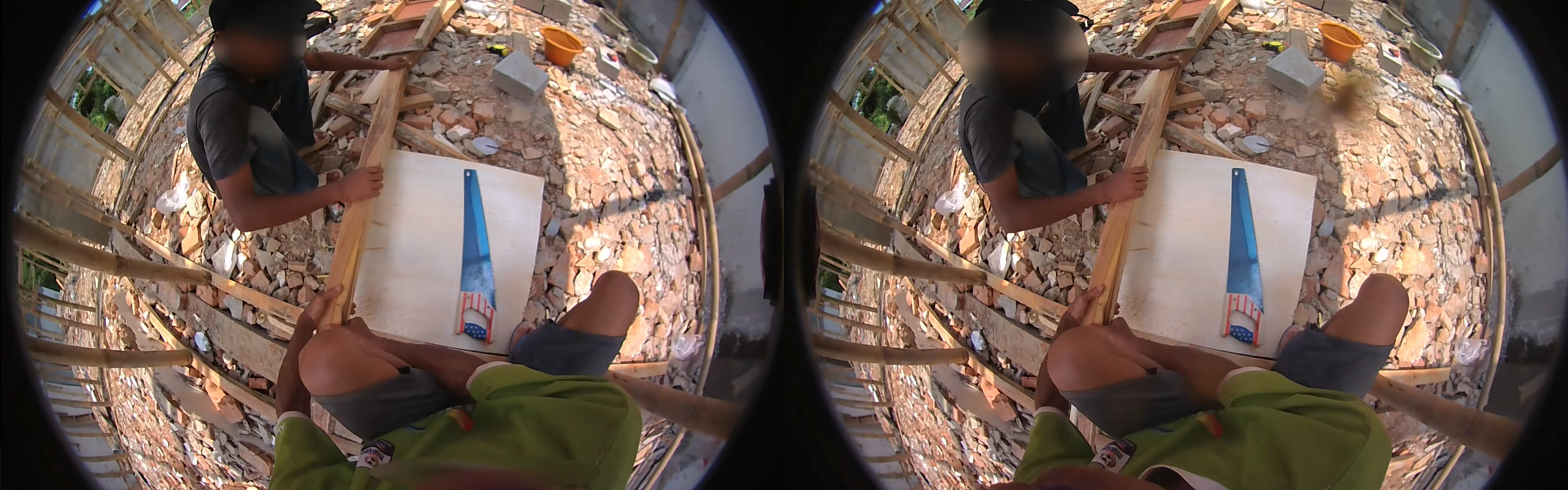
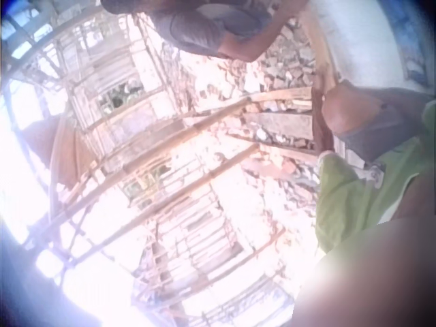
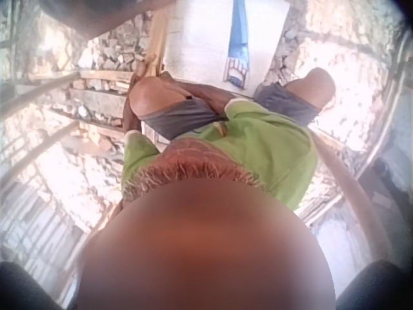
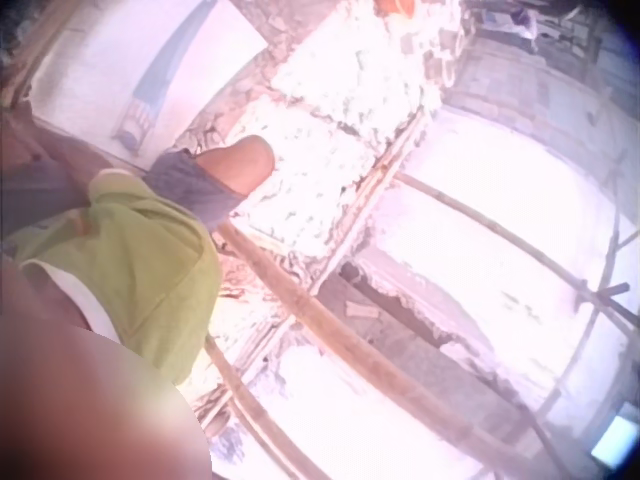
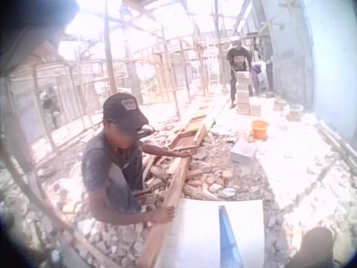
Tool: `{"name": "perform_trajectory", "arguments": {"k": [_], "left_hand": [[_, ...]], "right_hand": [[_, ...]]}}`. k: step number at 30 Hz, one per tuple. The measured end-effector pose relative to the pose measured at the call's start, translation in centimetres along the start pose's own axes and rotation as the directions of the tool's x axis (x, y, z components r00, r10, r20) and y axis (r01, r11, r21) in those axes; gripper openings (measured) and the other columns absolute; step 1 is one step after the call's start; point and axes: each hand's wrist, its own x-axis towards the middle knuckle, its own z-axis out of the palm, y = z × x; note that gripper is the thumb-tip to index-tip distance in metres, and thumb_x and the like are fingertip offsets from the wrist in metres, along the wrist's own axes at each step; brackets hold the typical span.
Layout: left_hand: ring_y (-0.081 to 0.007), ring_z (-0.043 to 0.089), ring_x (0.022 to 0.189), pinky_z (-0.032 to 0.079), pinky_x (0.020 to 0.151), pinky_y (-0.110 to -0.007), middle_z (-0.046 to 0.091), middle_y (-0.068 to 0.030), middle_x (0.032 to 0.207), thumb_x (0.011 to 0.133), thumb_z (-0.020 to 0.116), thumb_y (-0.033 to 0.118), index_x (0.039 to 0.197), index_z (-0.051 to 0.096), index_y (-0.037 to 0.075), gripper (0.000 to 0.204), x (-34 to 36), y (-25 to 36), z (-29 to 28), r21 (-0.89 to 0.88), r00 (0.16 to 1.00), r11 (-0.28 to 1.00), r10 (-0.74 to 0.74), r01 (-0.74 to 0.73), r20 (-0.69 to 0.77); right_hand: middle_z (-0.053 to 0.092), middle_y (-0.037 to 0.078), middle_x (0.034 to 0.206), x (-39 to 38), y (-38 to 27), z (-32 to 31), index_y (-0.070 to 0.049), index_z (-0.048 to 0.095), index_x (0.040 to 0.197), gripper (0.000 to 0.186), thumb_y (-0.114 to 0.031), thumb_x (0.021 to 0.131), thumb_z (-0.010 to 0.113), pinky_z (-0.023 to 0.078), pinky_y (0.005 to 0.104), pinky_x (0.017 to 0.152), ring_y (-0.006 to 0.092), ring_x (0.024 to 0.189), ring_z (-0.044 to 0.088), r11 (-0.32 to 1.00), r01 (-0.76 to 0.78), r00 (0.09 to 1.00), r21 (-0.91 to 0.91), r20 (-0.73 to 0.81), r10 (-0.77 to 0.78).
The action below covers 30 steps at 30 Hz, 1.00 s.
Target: The person measures a wooden plank with a tape measure, marks it with a pencil, and then cuts it using a hand saw. Another person assists by holding the plank steady.
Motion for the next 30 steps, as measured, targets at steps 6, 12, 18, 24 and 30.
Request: {"name": "perform_trajectory", "arguments": {"k": [6, 12, 18, 24, 30], "left_hand": [[-0.0318, 0.07, 0.086, 0.06, 0.074, -0.043, 0.067, -0.0231, 0.097, 0.09, 0.063, 0.052, 0.126, 0.052, -0.006, 0.069, 1.4, 5.2, -1.7, 0.045, 0.988, 0.997, 0.048, -0.055, 0.148], [-0.0344, 0.07, 0.092, 0.06, 0.081, -0.045, 0.067, -0.0244, 0.101, 0.094, 0.06, 0.046, 0.129, 0.05, -0.007, 0.064, 1.7, 6.9, -1.6, 0.069, 0.982, 0.993, 0.083, -0.096, 0.172], [-0.0319, 0.07, 0.091, 0.06, 0.078, -0.044, 0.067, -0.0231, 0.103, 0.093, 0.061, 0.047, 0.127, 0.051, -0.005, 0.064, 2.5, 5.3, -0.6, 0.017, 0.981, 0.994, 0.106, -0.11, 0.165], [-0.0299, 0.071, 0.087, 0.061, 0.073, -0.042, 0.068, -0.0207, 0.099, 0.093, 0.061, 0.046, 0.124, 0.053, -0.004, 0.059, 5.3, 9.1, 0.6, -0.006, 0.967, 0.986, 0.162, -0.164, 0.195], [-0.0283, 0.071, 0.081, 0.061, 0.072, -0.04, 0.068, -0.0194, 0.093, 0.095, 0.061, 0.046, 0.121, 0.054, -0.001, 0.054, 12.5, 15.2, -0.6, -0.065, 0.942, 0.982, 0.188, -0.176, 0.277]], "right_hand": [[0.069, 0.024, 0.099, 0.9, -4.4, 0.6, 0.02, 0.058, 0.111, 0.071, -0.037, 0.076, 0.082, 0.057, 0.0355, 0.064, 0.0286, 0.082, 0.072, 0.994, 0.009, 1.0, -0.109, 0.003, -0.009], [0.071, 0.02, 0.098, 0.3, -5.8, 1.3, 0.013, 0.065, 0.109, 0.065, -0.04, 0.076, 0.081, 0.057, 0.0345, 0.069, 0.025, 0.081, 0.071, 0.996, 0.09, 0.996, 0.001, 0.005, -0.09], [0.071, 0.018, 0.094, 1.8, -4.0, -0.5, 0.011, 0.066, 0.107, 0.059, -0.036, 0.075, 0.082, 0.055, 0.0336, 0.067, 0.0226, 0.079, 0.069, 0.982, 0.095, 0.994, -0.16, -0.034, -0.102], [0.07, 0.013, 0.086, 5.6, -6.3, -2.6, 0.008, 0.067, 0.102, 0.055, -0.036, 0.074, 0.084, 0.05, 0.0327, 0.057, 0.0181, 0.068, 0.065, 0.952, 0.225, 0.963, -0.209, -0.099, -0.25], [0.059, 0.005, 0.067, 8.7, -14.2, -3.6, 0.003, 0.065, 0.088, 0.047, -0.036, 0.072, 0.085, 0.032, 0.0284, 0.04, 0.0109, 0.045, 0.047, 0.967, 0.22, 0.957, -0.126, -0.165, -0.239]]}}
